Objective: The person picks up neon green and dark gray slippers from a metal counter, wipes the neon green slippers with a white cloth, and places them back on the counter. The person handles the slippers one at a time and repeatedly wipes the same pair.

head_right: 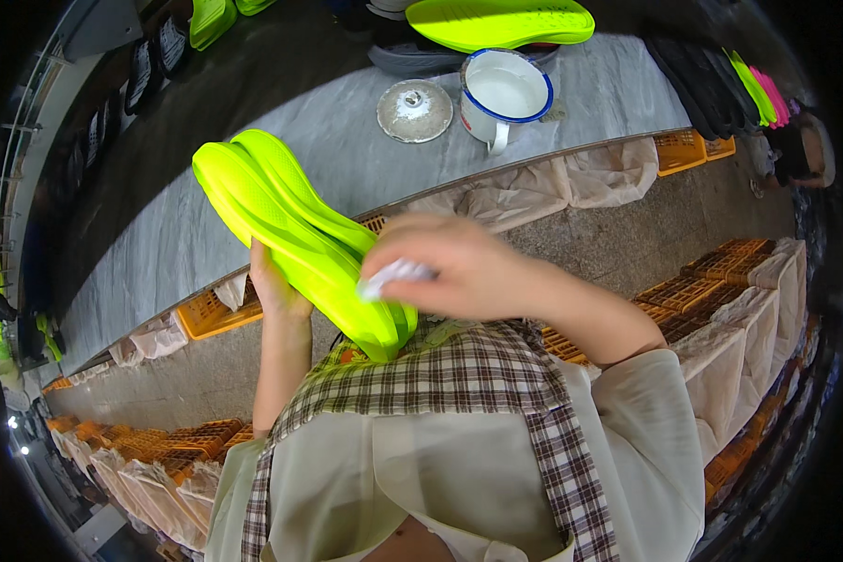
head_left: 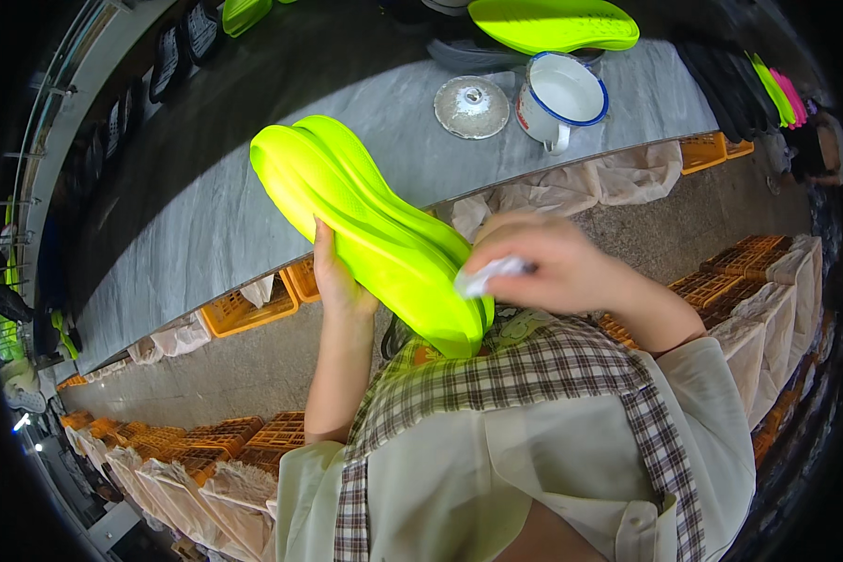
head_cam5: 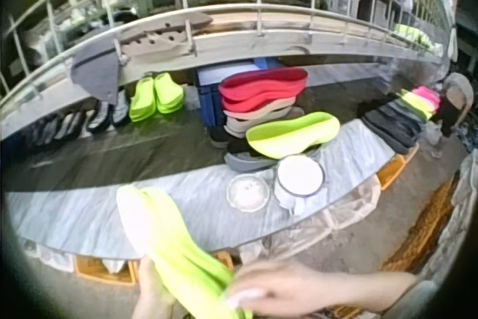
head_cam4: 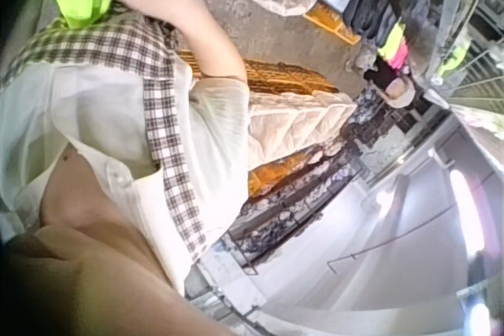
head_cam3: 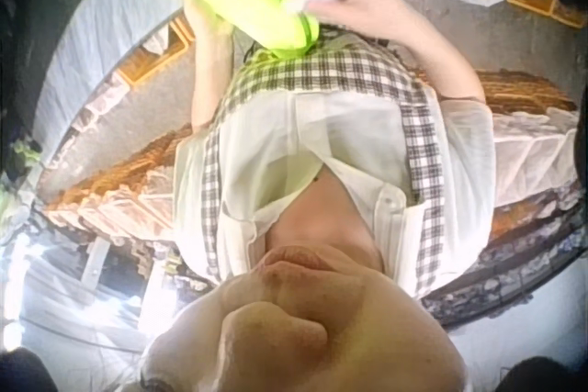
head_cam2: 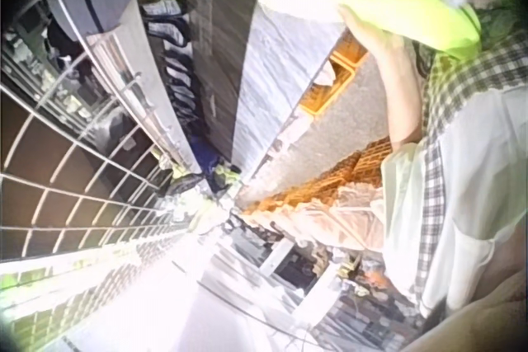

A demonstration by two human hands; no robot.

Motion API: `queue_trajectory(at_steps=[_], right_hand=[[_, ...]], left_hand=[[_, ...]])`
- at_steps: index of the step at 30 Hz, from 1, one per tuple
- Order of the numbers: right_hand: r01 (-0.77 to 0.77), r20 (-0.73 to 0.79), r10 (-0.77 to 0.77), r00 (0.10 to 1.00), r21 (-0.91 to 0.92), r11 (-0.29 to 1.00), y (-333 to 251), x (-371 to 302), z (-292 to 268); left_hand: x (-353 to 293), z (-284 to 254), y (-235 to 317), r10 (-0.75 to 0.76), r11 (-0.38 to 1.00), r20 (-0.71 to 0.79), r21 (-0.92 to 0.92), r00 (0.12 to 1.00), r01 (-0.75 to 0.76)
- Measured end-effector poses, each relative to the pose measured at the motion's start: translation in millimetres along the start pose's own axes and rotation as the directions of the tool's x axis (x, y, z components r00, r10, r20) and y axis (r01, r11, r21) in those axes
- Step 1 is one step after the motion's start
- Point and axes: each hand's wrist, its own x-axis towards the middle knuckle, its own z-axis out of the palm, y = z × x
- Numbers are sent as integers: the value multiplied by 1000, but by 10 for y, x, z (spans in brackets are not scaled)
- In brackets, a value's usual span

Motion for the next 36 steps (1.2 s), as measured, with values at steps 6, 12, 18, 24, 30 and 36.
queue_trajectory(at_steps=[6,12,18,24,30,36], right_hand=[[98,61,-84,995,-294,951,-102,200,112],[57,251,12,968,-262,963,-175,5,-75],[-289,-406,262,876,-5,957,240,399,-438],[-89,-481,-88,873,-333,939,712,926,-560],[-94,-455,-261,852,-621,778,928,1279,-646],[-121,-351,-237,906,-751,649,709,1174,-349]], left_hand=[[-30,153,-24,-62,998,-28,25,998,63],[8,-34,6,-2,1000,-71,-15,997,1],[309,-384,261,247,947,223,-260,943,-187],[324,-270,435,262,914,382,-393,886,-101],[265,-73,560,433,885,364,-346,825,-311],[263,23,660,386,889,466,-417,796,-188]])
